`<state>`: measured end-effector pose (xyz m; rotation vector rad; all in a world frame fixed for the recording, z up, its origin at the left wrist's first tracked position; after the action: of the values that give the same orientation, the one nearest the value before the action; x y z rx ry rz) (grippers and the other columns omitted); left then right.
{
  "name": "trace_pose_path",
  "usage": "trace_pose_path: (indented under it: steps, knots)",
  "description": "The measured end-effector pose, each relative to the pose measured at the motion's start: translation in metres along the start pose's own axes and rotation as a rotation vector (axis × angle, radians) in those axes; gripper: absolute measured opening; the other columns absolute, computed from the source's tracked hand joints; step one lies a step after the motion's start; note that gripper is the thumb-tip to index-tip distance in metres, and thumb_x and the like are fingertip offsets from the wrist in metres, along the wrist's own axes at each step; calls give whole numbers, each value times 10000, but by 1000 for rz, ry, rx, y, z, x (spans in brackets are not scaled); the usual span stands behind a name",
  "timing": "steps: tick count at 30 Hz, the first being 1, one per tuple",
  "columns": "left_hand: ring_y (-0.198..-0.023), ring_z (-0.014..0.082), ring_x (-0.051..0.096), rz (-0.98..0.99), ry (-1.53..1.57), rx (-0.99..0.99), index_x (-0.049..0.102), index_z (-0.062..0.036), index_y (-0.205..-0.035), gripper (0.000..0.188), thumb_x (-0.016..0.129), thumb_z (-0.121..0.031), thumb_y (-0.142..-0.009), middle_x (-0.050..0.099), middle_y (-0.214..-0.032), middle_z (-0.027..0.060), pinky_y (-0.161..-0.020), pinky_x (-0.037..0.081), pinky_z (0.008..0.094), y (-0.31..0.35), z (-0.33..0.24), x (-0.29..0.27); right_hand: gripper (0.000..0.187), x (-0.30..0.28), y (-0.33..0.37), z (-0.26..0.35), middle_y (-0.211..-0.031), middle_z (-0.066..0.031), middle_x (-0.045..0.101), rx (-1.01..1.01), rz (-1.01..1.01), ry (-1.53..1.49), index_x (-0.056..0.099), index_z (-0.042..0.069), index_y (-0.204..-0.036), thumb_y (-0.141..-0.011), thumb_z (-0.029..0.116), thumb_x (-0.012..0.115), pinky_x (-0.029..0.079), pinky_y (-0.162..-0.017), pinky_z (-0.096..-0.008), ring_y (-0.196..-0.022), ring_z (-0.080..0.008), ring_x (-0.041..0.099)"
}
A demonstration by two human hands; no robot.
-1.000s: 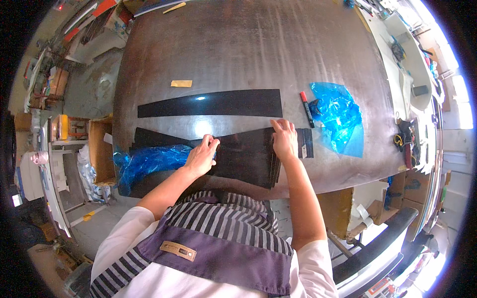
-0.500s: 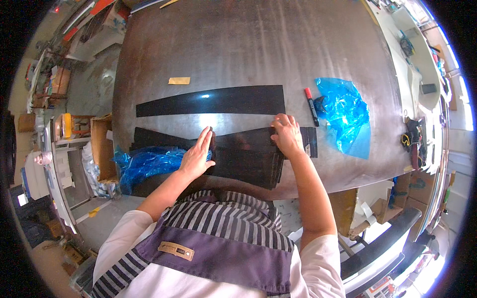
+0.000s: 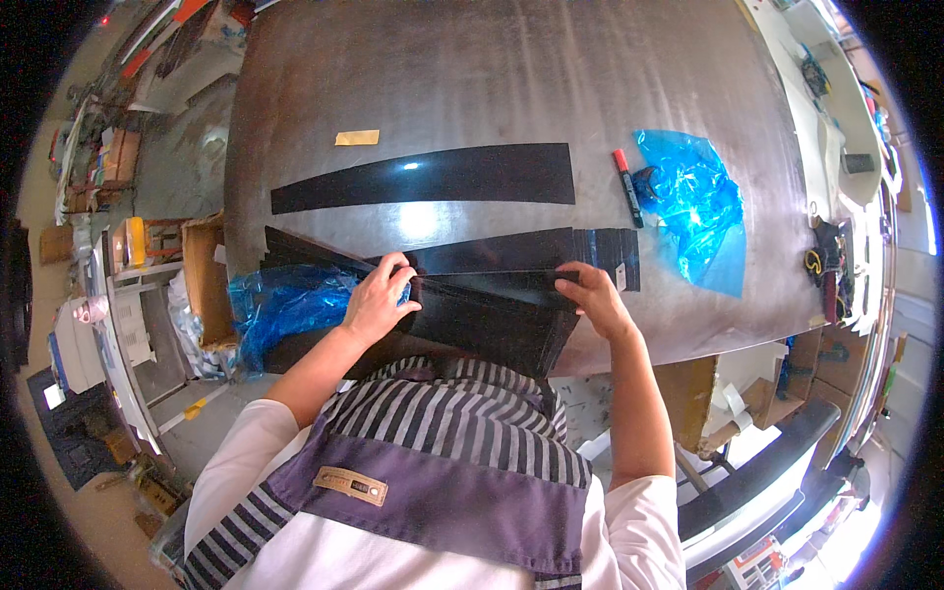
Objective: The person applies blue tape to the edges of black rectangular material pieces on a workbench. They smooth the tape down with their fingers and peel off the backing from the tape as they work.
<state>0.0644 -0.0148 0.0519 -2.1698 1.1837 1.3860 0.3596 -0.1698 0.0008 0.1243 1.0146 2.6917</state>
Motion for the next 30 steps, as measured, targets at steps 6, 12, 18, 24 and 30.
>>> trace_pose_path:
  steps: [6, 12, 18, 24, 30]
  knots:
    - [-939, 360, 659, 323, -127, -71, 604, -80, -1045, 406, 822, -197, -724, 644, -990, 118, -759, 539, 462, 16, 18, -8, 364, 16, 35, -53, -891, 14, 645, 62, -14, -175, 623, 25, -1222, -957, 274, 653, 405, -619, -214, -735, -66, 535]
    - [-931, 363, 673, 449, -169, -95, 664, -79, -1031, 346, 814, -173, -735, 689, -988, 124, -766, 545, 469, 40, 42, -5, 543, 38, 69, -87, -974, -9, 683, -162, 0, -381, 612, 16, -1243, -871, 387, 744, 482, -743, -248, -870, -87, 600]
    - [-866, 367, 662, 258, -133, -95, 667, -72, -921, 181, 743, -98, -759, 663, -917, 119, -745, 541, 477, 69, 33, -19, 301, 63, 93, -78, -1026, -21, 717, -111, -132, -151, 702, 1, -1075, -786, -74, 740, 508, -871, -262, -945, -106, 643]
    - [-841, 253, 664, -132, -245, 17, 647, -90, -992, 160, 590, -84, -842, 611, -935, 56, -671, 570, 381, 97, -14, -69, 209, 56, 122, -2, -975, -48, 717, -442, -266, 21, 670, -11, -951, -806, -144, 601, 492, -870, -254, -939, -115, 640]
    - [-837, 268, 678, -109, -402, -83, 617, -60, -1068, 221, 588, -89, -850, 611, -940, 91, -695, 584, 384, 104, 26, -44, 218, 56, 85, -61, -967, -52, 700, -377, -233, 162, 672, -10, -1046, -828, -8, 688, 485, -902, -301, -934, -138, 624]
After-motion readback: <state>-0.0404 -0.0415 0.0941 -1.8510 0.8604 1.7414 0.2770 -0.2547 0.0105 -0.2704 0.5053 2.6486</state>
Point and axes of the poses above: each hand's wrist, its own y-axis away from the middle knuckle, its own x-axis out of the palm, z = x × y, the point moved 8 cm from there along -y, towards the middle knuckle
